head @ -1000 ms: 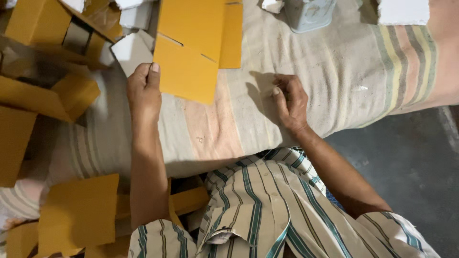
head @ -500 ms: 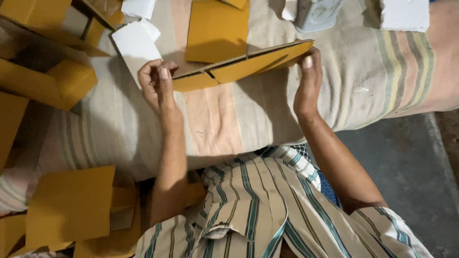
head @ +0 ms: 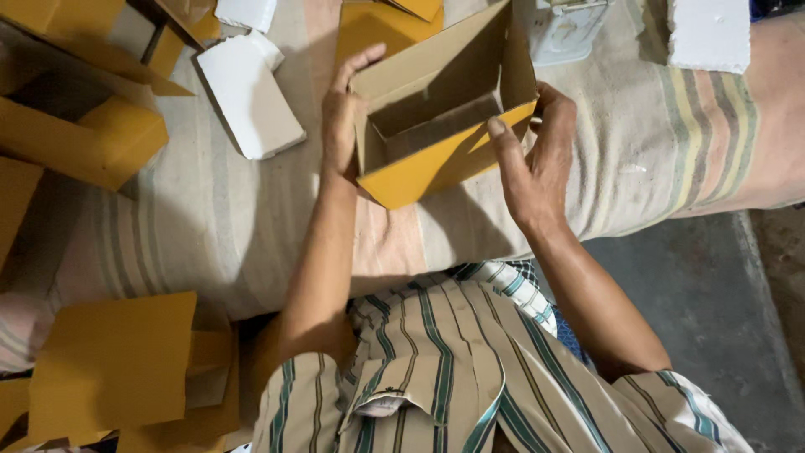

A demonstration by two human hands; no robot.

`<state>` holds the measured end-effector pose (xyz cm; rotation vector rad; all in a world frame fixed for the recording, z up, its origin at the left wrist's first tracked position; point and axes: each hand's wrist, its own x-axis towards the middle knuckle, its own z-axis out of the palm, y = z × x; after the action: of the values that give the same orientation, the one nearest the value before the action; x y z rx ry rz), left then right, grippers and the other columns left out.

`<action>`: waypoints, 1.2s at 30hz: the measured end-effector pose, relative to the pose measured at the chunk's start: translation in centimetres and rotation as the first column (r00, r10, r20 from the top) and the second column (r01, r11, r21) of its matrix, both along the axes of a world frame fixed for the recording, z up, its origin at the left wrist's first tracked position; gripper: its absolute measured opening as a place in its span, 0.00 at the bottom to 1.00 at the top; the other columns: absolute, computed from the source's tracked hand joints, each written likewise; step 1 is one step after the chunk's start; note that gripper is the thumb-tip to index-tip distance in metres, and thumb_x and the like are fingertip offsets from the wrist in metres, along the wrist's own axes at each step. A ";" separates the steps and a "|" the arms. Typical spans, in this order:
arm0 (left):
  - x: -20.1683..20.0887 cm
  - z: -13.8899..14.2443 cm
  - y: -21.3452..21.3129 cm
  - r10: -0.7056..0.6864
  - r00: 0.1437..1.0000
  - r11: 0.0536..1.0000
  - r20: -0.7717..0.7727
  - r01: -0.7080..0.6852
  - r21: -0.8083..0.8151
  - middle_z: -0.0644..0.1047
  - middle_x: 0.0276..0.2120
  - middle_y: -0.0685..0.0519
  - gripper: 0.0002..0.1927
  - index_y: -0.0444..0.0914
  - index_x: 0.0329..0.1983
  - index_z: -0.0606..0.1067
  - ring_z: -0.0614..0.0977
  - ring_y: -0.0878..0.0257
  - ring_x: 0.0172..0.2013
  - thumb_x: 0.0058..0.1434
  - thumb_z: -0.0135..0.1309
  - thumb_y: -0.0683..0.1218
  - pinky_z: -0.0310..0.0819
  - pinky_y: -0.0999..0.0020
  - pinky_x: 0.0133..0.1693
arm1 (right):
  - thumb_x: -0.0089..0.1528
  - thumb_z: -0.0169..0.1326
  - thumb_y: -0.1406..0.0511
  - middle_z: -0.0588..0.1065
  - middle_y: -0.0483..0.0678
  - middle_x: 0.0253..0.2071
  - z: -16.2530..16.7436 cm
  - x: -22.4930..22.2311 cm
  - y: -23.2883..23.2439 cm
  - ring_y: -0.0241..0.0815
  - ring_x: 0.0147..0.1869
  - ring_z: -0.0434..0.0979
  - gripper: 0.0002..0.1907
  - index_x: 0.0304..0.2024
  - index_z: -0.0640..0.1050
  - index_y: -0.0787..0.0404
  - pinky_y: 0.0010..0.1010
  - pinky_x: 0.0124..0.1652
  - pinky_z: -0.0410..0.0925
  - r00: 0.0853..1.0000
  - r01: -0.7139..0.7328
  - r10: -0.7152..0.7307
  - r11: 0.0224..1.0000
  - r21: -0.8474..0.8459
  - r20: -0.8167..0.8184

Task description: The person assembles small yellow cardboard boxes by hand. They fold the side flaps and press the seams to form the box shape, repeating the process for multiple units.

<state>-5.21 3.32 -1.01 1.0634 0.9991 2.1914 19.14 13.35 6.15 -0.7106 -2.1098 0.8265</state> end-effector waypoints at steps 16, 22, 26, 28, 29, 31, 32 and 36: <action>9.3 0.7 -3.8 0.605 0.547 0.756 -0.579 -0.622 0.202 0.67 0.63 0.47 0.36 0.38 0.63 0.66 0.66 0.56 0.69 0.67 0.54 0.69 0.57 0.51 0.74 | 0.62 0.57 0.57 0.73 0.56 0.57 1.6 1.4 5.0 0.49 0.65 0.73 0.26 0.58 0.72 0.65 0.39 0.63 0.67 0.902 -0.384 0.394 0.919 0.090 -0.179; 7.6 2.1 -2.9 0.426 0.623 0.838 -0.656 -0.545 0.026 0.84 0.41 0.53 0.13 0.42 0.40 0.81 0.83 0.60 0.54 0.66 0.63 0.55 0.53 0.46 0.75 | 0.63 0.66 0.63 0.79 0.48 0.44 -1.6 0.3 4.5 0.37 0.50 0.81 0.20 0.52 0.74 0.66 0.30 0.52 0.75 0.927 -0.319 0.275 0.936 -0.150 -0.256; 4.5 3.1 -3.4 0.293 0.679 0.917 -0.674 -0.399 -0.004 0.83 0.37 0.53 0.15 0.38 0.36 0.83 0.84 0.61 0.49 0.66 0.63 0.55 0.57 0.45 0.75 | 0.68 0.67 0.66 0.78 0.48 0.45 -3.4 -0.4 4.3 0.32 0.45 0.77 0.13 0.46 0.75 0.65 0.23 0.48 0.72 0.874 -0.309 0.237 0.945 -0.109 -0.425; 3.9 2.9 -3.7 0.263 0.701 0.923 -0.663 -0.383 -0.039 0.82 0.39 0.52 0.15 0.36 0.38 0.82 0.84 0.60 0.50 0.67 0.63 0.53 0.63 0.49 0.73 | 0.69 0.65 0.67 0.77 0.48 0.45 -4.0 -0.9 3.6 0.32 0.44 0.75 0.13 0.47 0.74 0.65 0.23 0.45 0.70 0.891 -0.221 0.173 0.973 -0.069 -0.419; 3.8 2.6 -3.8 0.244 0.735 0.912 -0.632 -0.396 -0.108 0.82 0.40 0.52 0.13 0.36 0.40 0.81 0.83 0.59 0.51 0.68 0.63 0.52 0.66 0.52 0.71 | 0.69 0.65 0.67 0.77 0.48 0.46 -4.2 -1.1 3.2 0.32 0.44 0.74 0.12 0.48 0.74 0.65 0.23 0.43 0.69 0.897 -0.179 0.142 0.982 -0.051 -0.419; 4.1 2.0 -3.7 0.278 0.786 0.875 -0.552 -0.444 -0.193 0.79 0.47 0.50 0.13 0.37 0.49 0.78 0.81 0.57 0.54 0.68 0.64 0.49 0.70 0.57 0.68 | 0.72 0.61 0.68 0.75 0.48 0.46 -4.2 -1.4 2.6 0.33 0.43 0.72 0.15 0.56 0.71 0.64 0.23 0.43 0.69 0.919 -0.155 0.102 0.982 -0.110 -0.381; 4.2 1.8 -3.6 0.322 0.803 0.854 -0.502 -0.475 -0.213 0.76 0.52 0.48 0.17 0.38 0.55 0.76 0.80 0.56 0.57 0.68 0.65 0.48 0.71 0.59 0.66 | 0.73 0.60 0.69 0.74 0.48 0.46 -4.1 -1.5 2.5 0.34 0.43 0.71 0.16 0.60 0.69 0.64 0.23 0.42 0.69 0.930 -0.136 0.078 0.981 -0.141 -0.359; 3.5 1.9 -2.8 0.415 0.560 0.714 -0.717 -0.689 -0.124 0.55 0.72 0.39 0.59 0.36 0.78 0.47 0.61 0.46 0.71 0.55 0.76 0.48 0.60 0.52 0.72 | 0.69 0.54 0.75 0.57 0.55 0.72 -3.8 -1.3 2.9 0.48 0.76 0.60 0.34 0.74 0.56 0.60 0.35 0.60 0.69 0.982 -0.067 0.106 0.969 0.237 -0.157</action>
<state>-1.73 0.51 0.88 1.4807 2.2954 1.8887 17.79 16.21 2.36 -0.4136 -2.0514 0.6490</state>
